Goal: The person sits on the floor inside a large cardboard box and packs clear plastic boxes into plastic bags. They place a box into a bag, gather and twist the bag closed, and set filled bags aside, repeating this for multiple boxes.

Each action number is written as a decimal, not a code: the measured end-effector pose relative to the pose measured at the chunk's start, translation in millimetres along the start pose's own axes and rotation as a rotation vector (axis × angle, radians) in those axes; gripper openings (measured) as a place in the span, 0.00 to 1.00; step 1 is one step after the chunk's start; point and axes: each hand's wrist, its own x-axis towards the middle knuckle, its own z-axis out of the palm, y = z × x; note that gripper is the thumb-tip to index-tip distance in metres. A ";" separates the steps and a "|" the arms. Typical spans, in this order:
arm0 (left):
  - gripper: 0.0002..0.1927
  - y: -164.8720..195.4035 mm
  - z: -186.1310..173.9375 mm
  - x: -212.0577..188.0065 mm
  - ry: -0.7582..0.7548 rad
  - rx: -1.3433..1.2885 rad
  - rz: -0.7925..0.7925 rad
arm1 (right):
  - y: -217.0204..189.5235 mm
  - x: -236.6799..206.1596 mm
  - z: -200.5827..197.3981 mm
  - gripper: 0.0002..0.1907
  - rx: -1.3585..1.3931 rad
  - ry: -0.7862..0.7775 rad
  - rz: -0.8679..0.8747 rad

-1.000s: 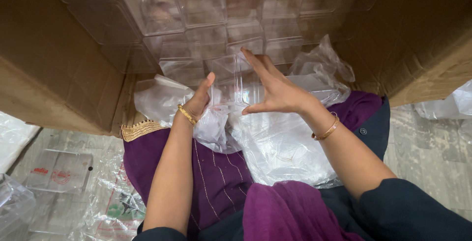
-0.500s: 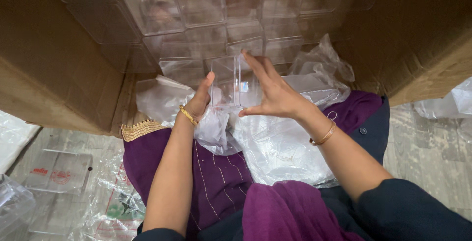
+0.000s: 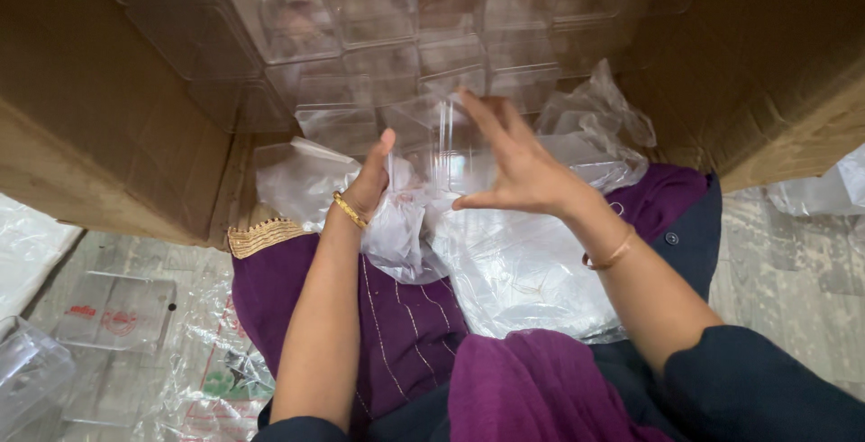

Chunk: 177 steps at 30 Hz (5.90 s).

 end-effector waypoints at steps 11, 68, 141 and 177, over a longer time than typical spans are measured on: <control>0.51 18.2 28.2 -19.9 0.032 0.075 -0.054 | -12.0 4.4 -1.5 0.71 0.140 -0.015 0.068; 0.30 13.8 68.8 -21.6 0.192 0.646 0.321 | 64.1 23.8 28.6 0.37 1.116 0.474 0.383; 0.14 60.1 92.0 -4.2 0.009 0.649 0.293 | 81.1 -20.1 -1.5 0.18 1.077 -0.175 0.400; 0.14 141.4 282.8 -48.2 0.235 0.983 1.041 | 66.4 -41.3 -93.9 0.25 1.737 0.193 0.064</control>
